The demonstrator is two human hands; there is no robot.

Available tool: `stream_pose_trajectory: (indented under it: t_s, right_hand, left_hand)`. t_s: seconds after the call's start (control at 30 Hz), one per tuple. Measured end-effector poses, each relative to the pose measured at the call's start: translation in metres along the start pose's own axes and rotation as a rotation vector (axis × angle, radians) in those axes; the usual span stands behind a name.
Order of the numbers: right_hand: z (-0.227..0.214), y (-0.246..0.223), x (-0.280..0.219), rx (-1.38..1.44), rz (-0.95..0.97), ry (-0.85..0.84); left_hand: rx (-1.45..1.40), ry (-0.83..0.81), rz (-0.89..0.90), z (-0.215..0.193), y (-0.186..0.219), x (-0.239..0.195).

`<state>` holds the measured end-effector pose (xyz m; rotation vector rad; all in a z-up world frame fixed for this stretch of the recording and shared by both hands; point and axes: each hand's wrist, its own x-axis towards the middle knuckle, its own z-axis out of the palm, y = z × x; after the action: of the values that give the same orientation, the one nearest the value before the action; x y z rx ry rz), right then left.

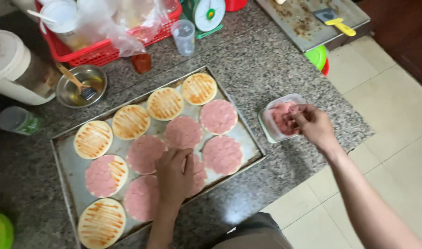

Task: The person places slices of processed meat onto small round dough bases arranged on a baking tray. The bases already have a red sauce drizzled on them. The person uses both hands to pick up the meat slices from a container and arrange them in a circular pattern on the dough.

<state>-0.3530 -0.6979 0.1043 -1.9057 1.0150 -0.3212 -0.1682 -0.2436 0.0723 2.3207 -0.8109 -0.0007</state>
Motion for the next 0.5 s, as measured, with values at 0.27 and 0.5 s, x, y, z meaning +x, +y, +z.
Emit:
stream_pose_trajectory:
  t_s: [0.27, 0.5]
  right_hand:
    - [0.0, -0.045, 0.062, -1.498, -0.16, -0.489]
    - [0.038, -0.029, 0.074, -1.732, -0.325, -0.797]
  left_hand:
    - [-0.108, -0.007, 0.112, 0.056, 0.11, 0.01]
    - [-0.151, -0.038, 0.098, 0.088, 0.148, 0.011]
